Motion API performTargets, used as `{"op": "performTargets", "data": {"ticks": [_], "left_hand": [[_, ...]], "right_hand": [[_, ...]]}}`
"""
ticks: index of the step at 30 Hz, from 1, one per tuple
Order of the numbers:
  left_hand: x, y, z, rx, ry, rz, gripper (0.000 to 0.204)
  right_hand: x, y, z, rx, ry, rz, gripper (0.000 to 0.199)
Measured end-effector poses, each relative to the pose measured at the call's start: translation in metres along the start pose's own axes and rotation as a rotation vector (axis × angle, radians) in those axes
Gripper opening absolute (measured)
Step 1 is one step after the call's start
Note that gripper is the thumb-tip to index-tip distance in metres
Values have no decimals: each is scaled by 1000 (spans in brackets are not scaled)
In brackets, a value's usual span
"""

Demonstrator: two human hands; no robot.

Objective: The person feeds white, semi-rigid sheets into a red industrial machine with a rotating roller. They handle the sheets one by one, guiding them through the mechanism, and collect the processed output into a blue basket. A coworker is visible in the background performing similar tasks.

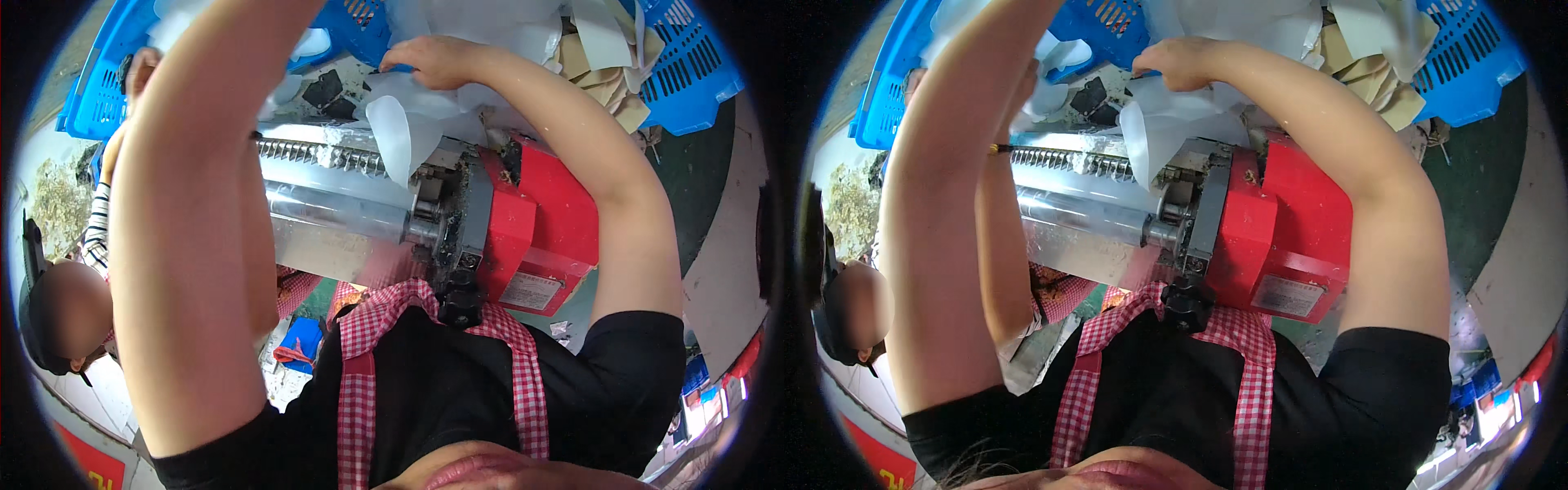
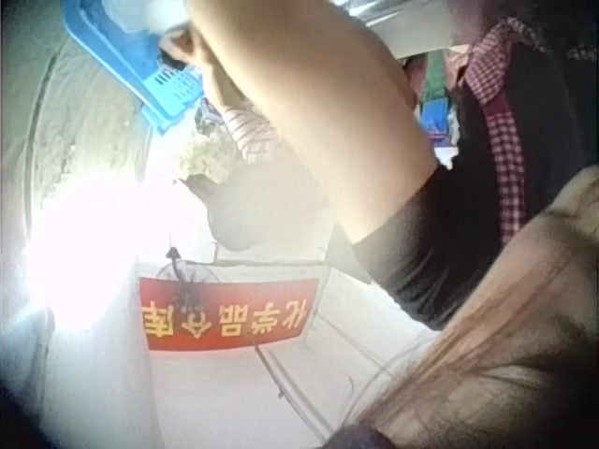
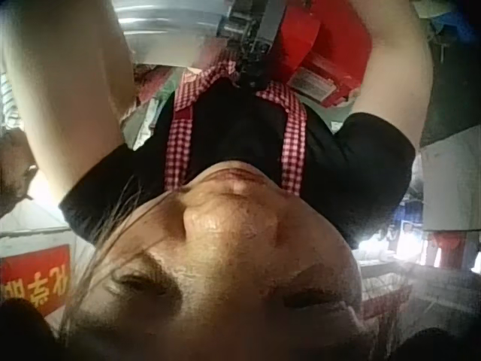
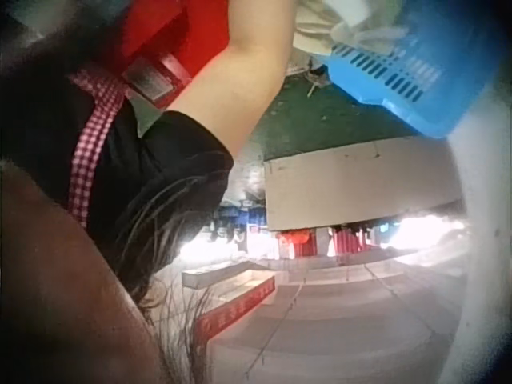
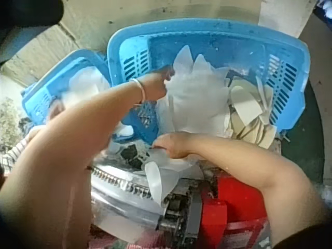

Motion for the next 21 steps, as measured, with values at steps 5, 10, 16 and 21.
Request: {"op": "performTargets", "data": {"ticks": [5,10,16,21], "left_hand": [[-25,4,-65,710,-28,491,39],[57,-57,-137,1060,279,322,42],[173,-174,-151,891,384,71,41],[105,-141,-156,659,578,199,42]], "right_hand": [[-26,15,-10,56,-289,14,31],[-11,48,-47,372,-474,209,19],[-18,89,-141,506,-991,203,26],[-43,88,-223,326,-1266,137,30]]}}
Point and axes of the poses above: each hand's wrist, its own z-axis towards the middle knuckle, its own y-axis out of the back of the hand, x = y × z, the point moved 2 cm from there along z, towards the middle knuckle, and after that the axes turned 14 degrees about -x, right-handed, at the moved point
